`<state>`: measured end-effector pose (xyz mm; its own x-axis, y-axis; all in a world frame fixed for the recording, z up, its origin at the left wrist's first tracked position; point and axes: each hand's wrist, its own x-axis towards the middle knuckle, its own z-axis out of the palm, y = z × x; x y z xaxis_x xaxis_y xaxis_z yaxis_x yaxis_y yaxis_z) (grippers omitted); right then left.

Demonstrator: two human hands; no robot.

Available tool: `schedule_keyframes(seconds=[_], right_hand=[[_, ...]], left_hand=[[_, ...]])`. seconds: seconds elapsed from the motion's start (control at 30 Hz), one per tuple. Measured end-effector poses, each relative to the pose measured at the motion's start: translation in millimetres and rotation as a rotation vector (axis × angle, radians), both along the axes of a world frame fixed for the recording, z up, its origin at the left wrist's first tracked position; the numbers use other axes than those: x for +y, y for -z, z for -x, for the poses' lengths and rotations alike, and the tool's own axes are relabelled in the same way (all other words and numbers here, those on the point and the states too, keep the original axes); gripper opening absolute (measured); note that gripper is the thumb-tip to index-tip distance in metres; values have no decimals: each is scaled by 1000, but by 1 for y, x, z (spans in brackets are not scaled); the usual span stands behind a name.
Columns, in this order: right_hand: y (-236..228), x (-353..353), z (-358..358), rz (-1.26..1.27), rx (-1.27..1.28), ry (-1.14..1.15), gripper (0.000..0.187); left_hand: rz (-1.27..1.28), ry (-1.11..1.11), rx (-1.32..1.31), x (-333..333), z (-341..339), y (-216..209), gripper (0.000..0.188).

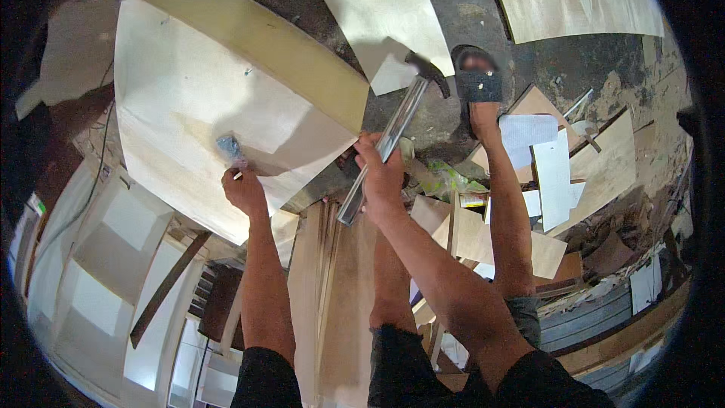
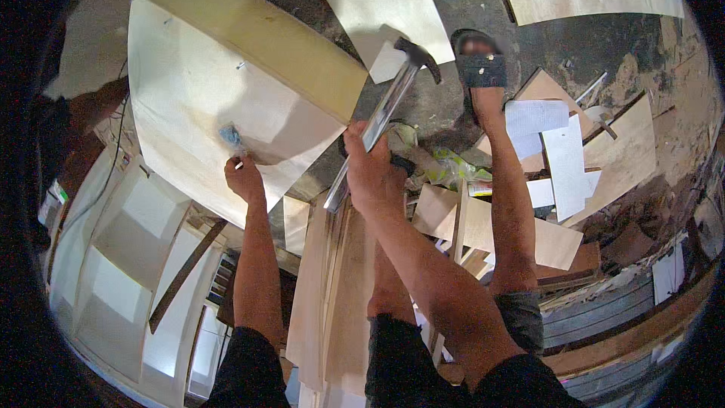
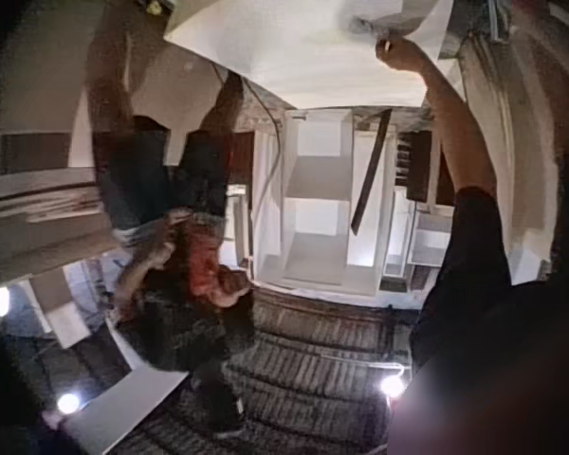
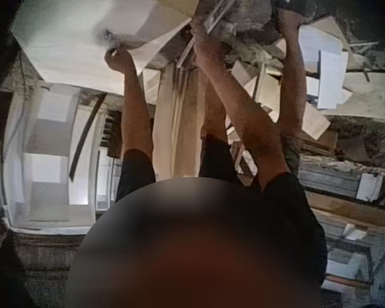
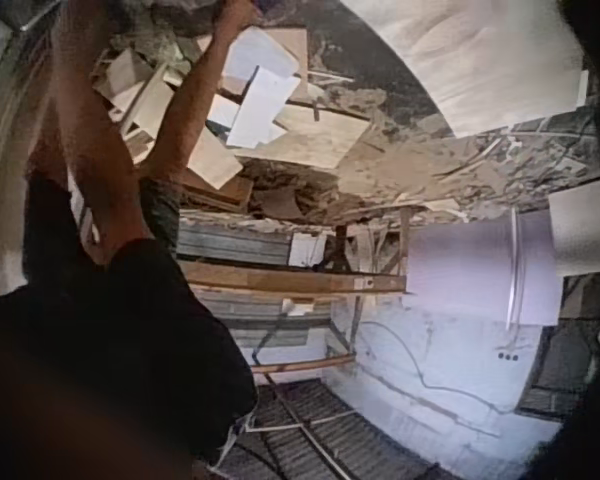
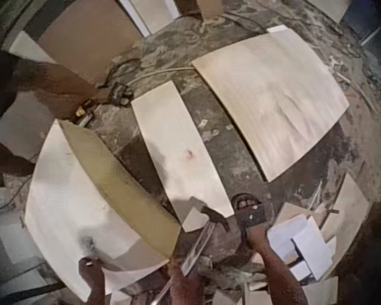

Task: The person hammers nails into a large wooden panel using a hammer. They then position the panel on the floor and align it with another panel.

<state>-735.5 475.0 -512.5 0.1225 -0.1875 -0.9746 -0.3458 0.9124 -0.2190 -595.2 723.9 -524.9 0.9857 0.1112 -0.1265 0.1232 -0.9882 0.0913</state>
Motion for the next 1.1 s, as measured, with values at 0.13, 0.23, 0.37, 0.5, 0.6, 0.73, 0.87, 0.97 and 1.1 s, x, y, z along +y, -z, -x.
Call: schedule_keyframes(seconds=[0.13, 0.23, 0.37, 0.5, 0.6, 0.73, 0.87, 0.97, 1.1], right_hand=[[-3, 3, -7, -75, -26, 91, 29], [-9, 13, -3, 0, -40, 31, 29], [-15, 8, 17, 46, -177, 79, 28], [-9, -19, 41, 121, -205, -115, 28], [-5, -37, 61, 204, -158, -281, 27], [-17, -51, 101, 247, -150, -468, 27], [-34, -66, 123, 259, -146, -653, 28], [-47, -82, 116, 281, -208, -705, 28], [-66, -111, 93, 342, -216, -940, 29]], left_hand=[[26, -96, 32, 1, 13, -6, 25], [226, -132, -2, 7, 26, -22, 25], [71, -85, -55, 12, 33, -46, 28], [256, -274, 60, 10, 36, -66, 26], [590, -312, 56, -2, 47, -79, 13], [848, -257, 358, -41, 60, -75, 20], [1031, 19, 319, -103, 53, -36, 27], [990, 216, 227, -134, 41, -10, 30], [859, 255, 90, -154, 47, 14, 32]])
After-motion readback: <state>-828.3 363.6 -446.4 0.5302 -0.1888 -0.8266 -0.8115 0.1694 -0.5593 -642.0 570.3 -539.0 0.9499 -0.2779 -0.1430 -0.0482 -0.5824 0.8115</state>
